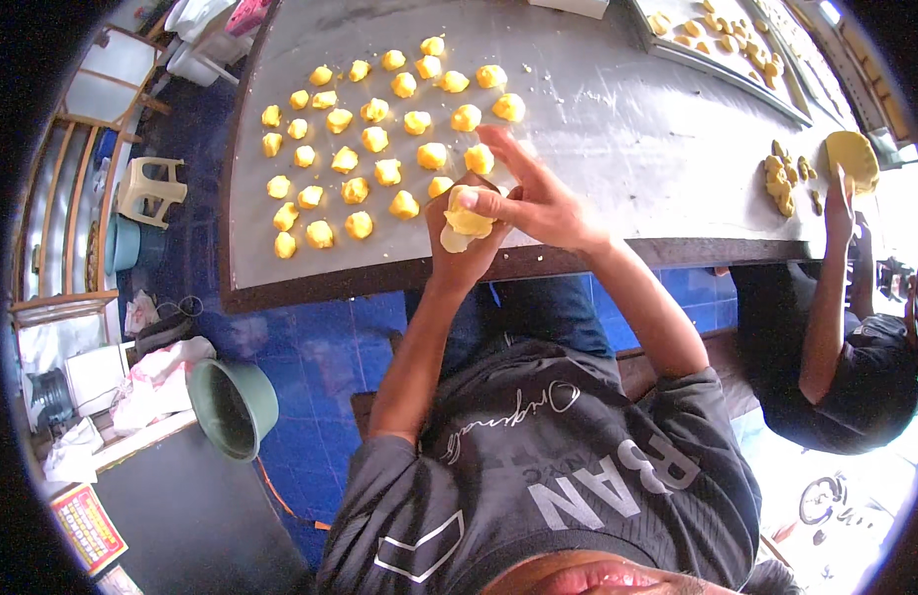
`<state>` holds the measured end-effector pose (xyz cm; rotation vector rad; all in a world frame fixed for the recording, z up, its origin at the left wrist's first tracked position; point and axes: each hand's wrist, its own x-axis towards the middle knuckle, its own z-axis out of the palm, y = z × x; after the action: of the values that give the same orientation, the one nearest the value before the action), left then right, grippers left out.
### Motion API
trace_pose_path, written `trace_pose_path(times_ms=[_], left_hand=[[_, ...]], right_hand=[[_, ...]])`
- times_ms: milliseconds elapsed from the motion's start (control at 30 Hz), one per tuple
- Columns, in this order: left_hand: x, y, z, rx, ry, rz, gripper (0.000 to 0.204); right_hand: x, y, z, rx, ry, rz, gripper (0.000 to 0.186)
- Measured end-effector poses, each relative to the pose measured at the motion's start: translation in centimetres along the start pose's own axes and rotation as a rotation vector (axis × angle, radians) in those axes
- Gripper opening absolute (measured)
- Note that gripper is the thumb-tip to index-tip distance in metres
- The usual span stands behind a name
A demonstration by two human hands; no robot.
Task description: The person prepares pieces of dough by hand, flattening them on a table and shaping them into rounds.
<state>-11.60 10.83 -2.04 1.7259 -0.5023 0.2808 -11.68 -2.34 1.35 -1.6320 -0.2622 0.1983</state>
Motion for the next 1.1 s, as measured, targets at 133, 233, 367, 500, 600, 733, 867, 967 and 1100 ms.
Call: trace_pose_path(times_ms=[133, 233, 367, 500, 600, 733, 867, 967, 1100], left_hand=[[-0.1, 0.2, 0.0, -0.068, -0.012, -0.057, 0.021], [-0.3, 0.1, 0.3, -0.225, 0.042, -0.093, 0.021], [-0.3, -0.5, 0.1, -0.141, 0.047, -0.096, 0.020], [-0.1, 0.5, 0.4, -0.273, 0.074, -0.151, 0.020], [0.3, 0.6, 0.3, -0.125, 0.051, -0.089, 0.020], [-0.4, -0.7, 0.3, -0.237, -0.015, -0.123, 0.020], [0.0, 0.1, 0.2, -0.153, -0.011, -0.055, 0.020], [0.0, 0.0, 0.3, -0.212, -0.023, -0.116, 0.020], [-0.1, -0.1, 0.2, -0.182, -0.019, -0.093, 0.020]], right_hand=[[0.1, 0.9, 0.1, -0.060, -0.012, -0.070, 0.084], [0.0, 0.6, 0.2, -0.039, -0.043, -0.033, 0.081], [0.1, 1.2, 0.4, 0.050, -0.042, -0.024, 0.079], [0.2, 1.1, 0.0, -0.005, -0.033, -0.040, 0.076], [-0.1, 0.6, -0.9, 0.128, -0.061, -0.060, 0.079], [0.5, 0.1, -0.3, -0.123, 0.054, -0.078, 0.084], [0.6, 1.4, -0.1, -0.125, 0.029, -0.041, 0.079], [0.2, 1.9, -0.2, -0.154, 0.034, -0.139, 0.074], [0.2, 1.3, -0.2, -0.093, -0.003, -0.162, 0.067]])
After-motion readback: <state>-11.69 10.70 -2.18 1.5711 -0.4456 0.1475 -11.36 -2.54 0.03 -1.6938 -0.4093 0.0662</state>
